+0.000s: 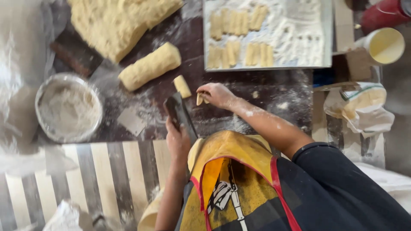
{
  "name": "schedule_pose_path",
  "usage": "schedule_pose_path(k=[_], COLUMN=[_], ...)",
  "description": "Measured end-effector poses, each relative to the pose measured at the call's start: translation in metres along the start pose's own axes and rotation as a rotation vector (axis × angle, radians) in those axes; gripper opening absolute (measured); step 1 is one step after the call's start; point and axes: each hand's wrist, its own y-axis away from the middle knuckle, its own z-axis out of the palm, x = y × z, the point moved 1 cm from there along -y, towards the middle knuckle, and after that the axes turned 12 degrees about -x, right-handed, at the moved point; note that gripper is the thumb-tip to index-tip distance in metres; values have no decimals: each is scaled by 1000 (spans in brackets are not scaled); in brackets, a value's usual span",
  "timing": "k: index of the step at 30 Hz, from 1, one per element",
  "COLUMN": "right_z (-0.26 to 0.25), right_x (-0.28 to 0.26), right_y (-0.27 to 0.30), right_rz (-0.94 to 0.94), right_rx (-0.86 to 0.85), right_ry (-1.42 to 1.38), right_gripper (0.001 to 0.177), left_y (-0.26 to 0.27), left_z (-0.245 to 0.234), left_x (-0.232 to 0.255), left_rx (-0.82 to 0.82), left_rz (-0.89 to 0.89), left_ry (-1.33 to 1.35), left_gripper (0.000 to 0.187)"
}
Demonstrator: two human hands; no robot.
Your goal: Cutting rolled dough into small pieces using a bench scraper at a bakery mixing station.
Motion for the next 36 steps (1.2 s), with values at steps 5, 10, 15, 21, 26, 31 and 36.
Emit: schedule_pose_path(k=[5,10,15,21,26,31,36], right_z=[-57,-161,-223,-213,-96,-10,36], right_x=[27,79,181,47,32,2,7], right_y=[44,63,45,45,-10,-80,-124], right_rz=[60,290,163,681,178,-142,-70], right_rx=[119,230,522,90,63,-48,-48], right_ry=[-94,-25,368,-111,-131,-96,150], right_gripper=[24,25,22,43,32,31,35], left_y=[19,33,48,57,42,37,41], left_z=[25,54,76,68,46,4,-30], left_x=[23,33,33,36,21,9,-8], left_rx=[-20,-8,-47,-25,36,60,60], left_rz=[-6,31,-99,-110,-80,-119,-41], left_ry=[30,1,-14,36,41,15,98], left_gripper=[55,58,57,58,58,58,54])
